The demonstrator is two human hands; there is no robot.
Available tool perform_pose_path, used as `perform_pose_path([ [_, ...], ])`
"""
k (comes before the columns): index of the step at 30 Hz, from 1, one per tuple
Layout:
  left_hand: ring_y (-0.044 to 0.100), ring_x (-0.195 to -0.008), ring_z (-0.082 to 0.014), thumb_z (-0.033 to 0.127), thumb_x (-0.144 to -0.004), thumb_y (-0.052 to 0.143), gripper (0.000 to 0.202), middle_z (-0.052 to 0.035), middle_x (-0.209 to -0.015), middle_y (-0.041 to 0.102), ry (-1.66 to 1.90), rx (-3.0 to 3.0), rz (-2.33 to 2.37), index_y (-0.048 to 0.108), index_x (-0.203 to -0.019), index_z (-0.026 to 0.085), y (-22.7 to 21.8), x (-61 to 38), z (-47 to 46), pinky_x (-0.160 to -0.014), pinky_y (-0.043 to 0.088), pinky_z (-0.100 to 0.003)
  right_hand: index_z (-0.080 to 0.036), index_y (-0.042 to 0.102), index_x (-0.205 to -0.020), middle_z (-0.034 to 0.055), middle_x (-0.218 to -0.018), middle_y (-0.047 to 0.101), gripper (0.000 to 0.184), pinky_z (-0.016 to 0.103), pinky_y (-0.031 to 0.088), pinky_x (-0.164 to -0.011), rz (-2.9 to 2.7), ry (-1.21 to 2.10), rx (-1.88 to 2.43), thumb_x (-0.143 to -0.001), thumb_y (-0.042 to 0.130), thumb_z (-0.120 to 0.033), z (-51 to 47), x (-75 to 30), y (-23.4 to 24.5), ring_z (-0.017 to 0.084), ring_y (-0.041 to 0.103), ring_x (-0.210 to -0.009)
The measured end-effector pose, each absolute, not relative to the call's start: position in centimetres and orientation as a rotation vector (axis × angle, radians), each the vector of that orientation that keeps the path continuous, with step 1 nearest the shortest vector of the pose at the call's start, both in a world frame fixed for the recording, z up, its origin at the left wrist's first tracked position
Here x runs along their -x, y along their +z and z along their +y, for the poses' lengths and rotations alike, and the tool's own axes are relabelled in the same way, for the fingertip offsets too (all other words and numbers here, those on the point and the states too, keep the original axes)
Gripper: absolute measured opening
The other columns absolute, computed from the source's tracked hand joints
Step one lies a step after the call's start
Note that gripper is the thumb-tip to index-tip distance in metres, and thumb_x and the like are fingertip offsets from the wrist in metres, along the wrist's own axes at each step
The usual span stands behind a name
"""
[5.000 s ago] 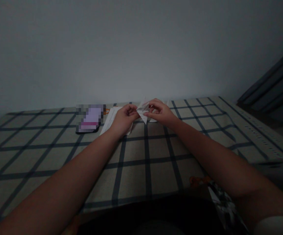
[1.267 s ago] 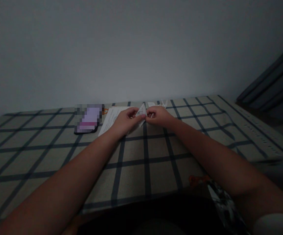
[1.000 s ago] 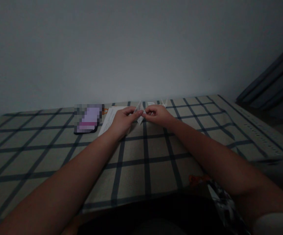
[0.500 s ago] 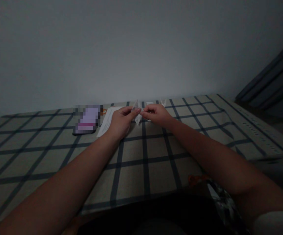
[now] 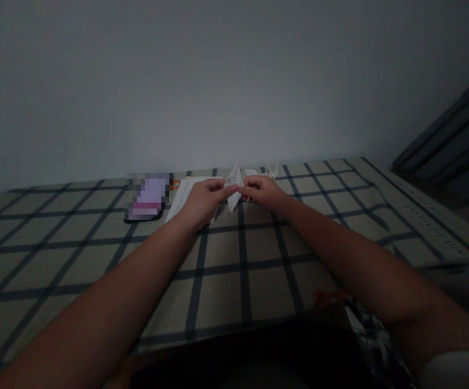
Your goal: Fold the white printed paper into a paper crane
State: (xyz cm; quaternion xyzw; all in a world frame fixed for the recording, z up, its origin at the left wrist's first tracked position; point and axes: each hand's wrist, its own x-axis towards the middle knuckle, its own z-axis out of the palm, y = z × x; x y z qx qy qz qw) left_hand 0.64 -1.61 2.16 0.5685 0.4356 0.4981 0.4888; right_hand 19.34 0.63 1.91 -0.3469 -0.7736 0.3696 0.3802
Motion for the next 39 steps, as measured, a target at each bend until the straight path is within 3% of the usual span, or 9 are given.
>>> perform_pose_path([
  [11, 0.061, -0.068, -0.0146, 0.046, -0.065, 0.084, 0.035, -0.0053, -0.077, 0.070, 1.213, -1.268, 0.949, 0.072, -0.076, 0.015, 2.03, -0.12, -0.98, -0.070, 0.048, -0.030, -0.016, 0.057, -0.072, 0.0010, -0.068, 0.059, 0.035, 0.026, 0.044, -0.062, -1.926, 1.017, 0.840, -0.088, 0.057, -0.046, 0.75, -19.52, 2.17, 0.011, 0.055, -0.063],
  [18, 0.059, -0.066, -0.0141, 0.051, -0.071, 0.078, 0.037, -0.0058, -0.077, 0.069, 1.182, -1.283, 0.948, 0.072, -0.080, 0.015, 1.90, -0.25, -0.81, -0.064, 0.045, -0.028, -0.016, 0.058, -0.071, 0.0015, -0.067, 0.060, 0.038, 0.026, 0.045, -0.062, -1.922, 0.946, 0.870, -0.089, 0.056, -0.049, 0.82, -19.51, 1.98, 0.011, 0.055, -0.062],
  [25, 0.050, -0.054, -0.0103, 0.043, -0.066, 0.083, 0.032, -0.0001, -0.064, 0.061, 1.133, -1.263, 1.014, 0.065, -0.069, 0.017, 2.26, -0.36, -1.41, -0.052, 0.036, -0.025, -0.016, 0.055, -0.069, 0.0003, -0.065, 0.058, 0.041, 0.024, 0.042, -0.058, -1.909, 0.900, 0.897, -0.087, 0.058, -0.052, 0.90, -19.41, 1.80, 0.010, 0.053, -0.061],
  [27, 0.051, -0.055, -0.0110, 0.041, -0.067, 0.082, 0.030, 0.0000, -0.064, 0.060, 1.130, -1.224, 0.992, 0.064, -0.069, 0.017, 2.32, -0.19, -1.33, -0.052, 0.036, -0.025, -0.017, 0.054, -0.073, -0.0008, -0.066, 0.058, 0.038, 0.024, 0.043, -0.058, -1.846, 0.972, 0.848, -0.086, 0.060, -0.052, 0.87, -19.35, 1.72, 0.009, 0.053, -0.061],
  [30, 0.054, -0.060, -0.0127, 0.036, -0.067, 0.081, 0.025, -0.0009, -0.069, 0.063, 1.131, -1.151, 0.945, 0.065, -0.073, 0.017, 2.26, -0.05, -1.03, -0.055, 0.041, -0.025, -0.018, 0.055, -0.093, -0.0022, -0.074, 0.060, 0.033, 0.023, 0.047, -0.059, -1.735, 1.066, 0.740, -0.082, 0.066, -0.047, 0.86, -19.36, 1.66, 0.009, 0.056, -0.062],
  [33, 0.058, -0.071, -0.0143, 0.034, -0.067, 0.080, 0.023, -0.0032, -0.080, 0.067, 1.081, -1.120, 0.927, 0.068, -0.080, 0.017, 2.13, -0.11, -0.82, -0.061, 0.046, -0.025, -0.020, 0.056, -0.112, -0.0016, -0.080, 0.063, 0.040, 0.023, 0.049, -0.064, -1.774, 1.122, 0.675, -0.080, 0.069, -0.041, 0.79, -19.46, 1.76, 0.009, 0.058, -0.067],
  [39, 0.057, -0.068, -0.0114, 0.032, -0.070, 0.081, 0.024, -0.0053, -0.086, 0.067, 1.015, -1.114, 0.901, 0.071, -0.084, 0.016, 2.43, -0.33, -1.07, -0.058, 0.045, -0.023, -0.016, 0.068, -0.101, 0.0040, -0.091, 0.069, 0.031, 0.026, 0.051, -0.070, -1.901, 1.089, 0.685, -0.080, 0.070, -0.039, 0.81, -19.39, 1.95, 0.012, 0.061, -0.075],
])
